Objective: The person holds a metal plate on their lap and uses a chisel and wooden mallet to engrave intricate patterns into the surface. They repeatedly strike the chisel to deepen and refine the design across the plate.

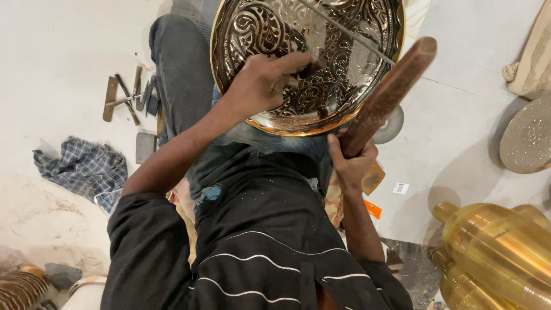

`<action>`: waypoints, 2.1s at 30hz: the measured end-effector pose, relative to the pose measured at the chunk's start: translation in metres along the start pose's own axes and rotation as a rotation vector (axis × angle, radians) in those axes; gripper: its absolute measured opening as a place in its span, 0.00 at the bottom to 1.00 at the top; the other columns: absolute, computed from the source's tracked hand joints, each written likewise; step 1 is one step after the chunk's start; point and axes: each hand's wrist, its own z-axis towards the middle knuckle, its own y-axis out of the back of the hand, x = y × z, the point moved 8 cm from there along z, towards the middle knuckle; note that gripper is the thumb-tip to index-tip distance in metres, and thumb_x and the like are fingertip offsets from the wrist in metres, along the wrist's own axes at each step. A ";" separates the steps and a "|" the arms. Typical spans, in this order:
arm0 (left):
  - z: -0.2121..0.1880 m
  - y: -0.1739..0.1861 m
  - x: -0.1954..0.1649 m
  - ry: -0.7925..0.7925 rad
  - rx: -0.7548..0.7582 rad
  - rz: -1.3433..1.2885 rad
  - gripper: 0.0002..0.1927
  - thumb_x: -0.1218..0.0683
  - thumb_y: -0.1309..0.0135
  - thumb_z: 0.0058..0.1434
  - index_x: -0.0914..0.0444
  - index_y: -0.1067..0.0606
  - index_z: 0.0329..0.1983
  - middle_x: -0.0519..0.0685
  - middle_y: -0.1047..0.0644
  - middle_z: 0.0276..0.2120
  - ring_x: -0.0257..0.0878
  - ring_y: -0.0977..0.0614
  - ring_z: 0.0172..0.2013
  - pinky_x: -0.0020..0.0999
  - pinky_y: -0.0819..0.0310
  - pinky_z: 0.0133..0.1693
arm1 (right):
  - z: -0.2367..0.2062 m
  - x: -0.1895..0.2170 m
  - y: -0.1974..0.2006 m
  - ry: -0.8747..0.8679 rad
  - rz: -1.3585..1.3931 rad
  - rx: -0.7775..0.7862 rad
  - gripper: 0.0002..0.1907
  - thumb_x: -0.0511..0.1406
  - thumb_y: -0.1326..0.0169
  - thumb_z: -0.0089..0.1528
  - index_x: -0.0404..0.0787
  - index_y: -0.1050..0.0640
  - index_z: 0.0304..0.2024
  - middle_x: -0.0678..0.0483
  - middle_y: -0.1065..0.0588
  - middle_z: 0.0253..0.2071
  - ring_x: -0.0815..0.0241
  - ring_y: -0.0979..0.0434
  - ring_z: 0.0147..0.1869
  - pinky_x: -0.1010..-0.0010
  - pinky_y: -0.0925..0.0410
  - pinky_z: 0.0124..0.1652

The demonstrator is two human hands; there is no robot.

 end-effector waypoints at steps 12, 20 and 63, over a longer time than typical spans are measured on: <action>-0.001 -0.003 -0.006 -0.070 -0.026 0.203 0.36 0.71 0.48 0.50 0.60 0.27 0.64 0.54 0.17 0.40 0.45 0.12 0.38 0.39 0.17 0.38 | 0.055 0.056 0.016 0.146 -0.237 0.153 0.18 0.29 0.31 0.57 0.31 0.23 0.47 0.56 0.24 0.36 0.72 0.27 0.40 0.76 0.31 0.43; -0.001 -0.008 0.004 -0.057 0.022 0.284 0.37 0.71 0.47 0.48 0.59 0.26 0.64 0.55 0.16 0.37 0.46 0.18 0.23 0.39 0.23 0.28 | 0.077 0.078 0.014 0.135 -0.510 0.277 0.10 0.27 0.37 0.59 0.33 0.24 0.41 0.56 0.25 0.31 0.69 0.29 0.34 0.73 0.33 0.37; -0.003 0.005 -0.009 -0.102 0.019 0.212 0.36 0.70 0.47 0.47 0.60 0.27 0.63 0.55 0.17 0.48 0.46 0.12 0.38 0.39 0.18 0.36 | 0.078 0.079 -0.003 0.183 -0.306 0.226 0.10 0.28 0.39 0.60 0.33 0.26 0.42 0.53 0.27 0.31 0.69 0.30 0.35 0.75 0.33 0.38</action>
